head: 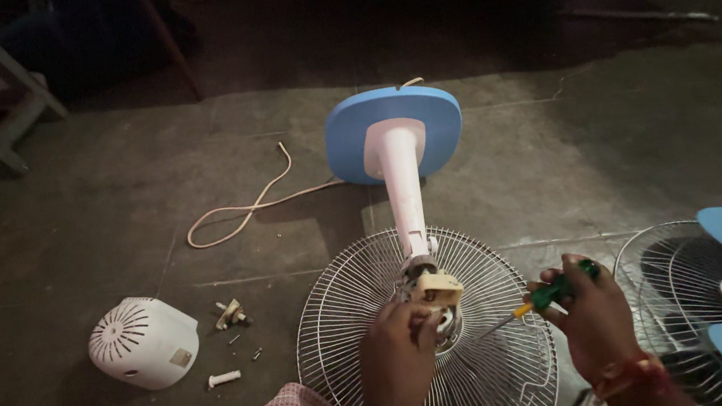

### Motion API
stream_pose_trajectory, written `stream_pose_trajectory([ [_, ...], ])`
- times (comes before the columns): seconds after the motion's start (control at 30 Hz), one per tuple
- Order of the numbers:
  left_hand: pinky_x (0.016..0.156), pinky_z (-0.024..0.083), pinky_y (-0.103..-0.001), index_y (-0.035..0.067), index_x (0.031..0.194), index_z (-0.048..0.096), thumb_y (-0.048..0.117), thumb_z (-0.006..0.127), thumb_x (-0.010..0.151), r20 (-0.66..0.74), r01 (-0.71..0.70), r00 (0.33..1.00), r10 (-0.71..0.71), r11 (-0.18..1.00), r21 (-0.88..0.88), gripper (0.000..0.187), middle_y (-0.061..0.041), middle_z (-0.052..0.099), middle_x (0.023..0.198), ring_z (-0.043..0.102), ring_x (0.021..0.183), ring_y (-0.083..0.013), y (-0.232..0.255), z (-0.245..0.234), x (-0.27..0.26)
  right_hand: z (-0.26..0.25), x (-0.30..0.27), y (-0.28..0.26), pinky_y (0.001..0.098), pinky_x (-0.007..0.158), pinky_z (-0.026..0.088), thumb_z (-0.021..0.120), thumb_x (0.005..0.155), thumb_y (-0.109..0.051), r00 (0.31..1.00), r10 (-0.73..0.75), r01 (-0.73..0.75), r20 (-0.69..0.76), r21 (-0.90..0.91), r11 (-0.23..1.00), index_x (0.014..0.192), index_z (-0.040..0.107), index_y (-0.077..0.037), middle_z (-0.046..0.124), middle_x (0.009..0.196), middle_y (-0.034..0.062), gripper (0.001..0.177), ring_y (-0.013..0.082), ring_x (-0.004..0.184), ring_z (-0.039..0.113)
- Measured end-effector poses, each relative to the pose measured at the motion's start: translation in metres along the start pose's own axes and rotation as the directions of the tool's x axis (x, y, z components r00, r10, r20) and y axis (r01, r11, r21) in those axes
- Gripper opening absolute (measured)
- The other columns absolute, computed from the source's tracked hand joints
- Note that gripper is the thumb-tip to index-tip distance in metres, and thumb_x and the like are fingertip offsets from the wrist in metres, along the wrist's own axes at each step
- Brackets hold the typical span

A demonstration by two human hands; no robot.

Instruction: The person disassembles an electric fan by removing the rear motor housing and several internal components using a screwdriver. Screws and parts are placed on the floor beside the fan.

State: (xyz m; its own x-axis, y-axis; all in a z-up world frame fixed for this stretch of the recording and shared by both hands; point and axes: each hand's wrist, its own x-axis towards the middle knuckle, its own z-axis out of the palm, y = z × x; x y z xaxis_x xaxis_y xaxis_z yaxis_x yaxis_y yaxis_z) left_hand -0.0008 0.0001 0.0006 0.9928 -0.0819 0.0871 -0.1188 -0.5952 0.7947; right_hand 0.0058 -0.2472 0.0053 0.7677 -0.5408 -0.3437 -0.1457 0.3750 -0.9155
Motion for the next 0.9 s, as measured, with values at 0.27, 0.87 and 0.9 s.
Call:
stream_pose_trajectory([
  [0.27,0.066,0.060,-0.035,0.010,0.105,0.073,0.024,0.071,0.091,0.099,0.011,0.995,-0.018,0.998,0.068,0.020,-0.008,0.072,0.094,0.074,0.077,-0.0206,0.004,-0.008,-0.002,0.004,0.009,0.030,0.0355,0.059,0.045,0.062,0.103,-0.030,0.990,0.014,0.013,0.139,-0.193,0.981,0.122,0.061,-0.001,0.053,0.082,0.0043,0.035,0.0176,0.067,0.048],
  [0.87,0.070,0.067,-0.028,0.001,0.109,0.075,0.012,0.069,0.091,0.225,0.117,0.974,-0.001,0.857,-0.502,0.022,-0.016,0.080,0.096,0.081,0.082,-0.0189,-0.011,-0.011,0.006,0.037,-0.030,0.044,0.0271,0.067,0.059,0.083,0.079,-0.016,0.867,-0.042,0.384,0.497,-0.610,0.693,0.098,0.073,-0.007,0.080,0.084,0.0039,0.023,0.0097,0.075,0.073],
  [0.9,0.071,0.067,-0.027,-0.001,0.110,0.075,0.010,0.068,0.091,0.209,0.067,0.976,0.069,0.812,-0.579,0.023,-0.017,0.080,0.097,0.081,0.083,-0.0199,-0.012,-0.008,0.004,0.037,-0.031,0.045,0.0274,0.066,0.058,0.083,0.078,-0.015,0.860,-0.050,0.397,0.508,-0.604,0.691,0.098,0.073,-0.007,0.080,0.083,0.0047,0.024,0.0099,0.074,0.072],
])
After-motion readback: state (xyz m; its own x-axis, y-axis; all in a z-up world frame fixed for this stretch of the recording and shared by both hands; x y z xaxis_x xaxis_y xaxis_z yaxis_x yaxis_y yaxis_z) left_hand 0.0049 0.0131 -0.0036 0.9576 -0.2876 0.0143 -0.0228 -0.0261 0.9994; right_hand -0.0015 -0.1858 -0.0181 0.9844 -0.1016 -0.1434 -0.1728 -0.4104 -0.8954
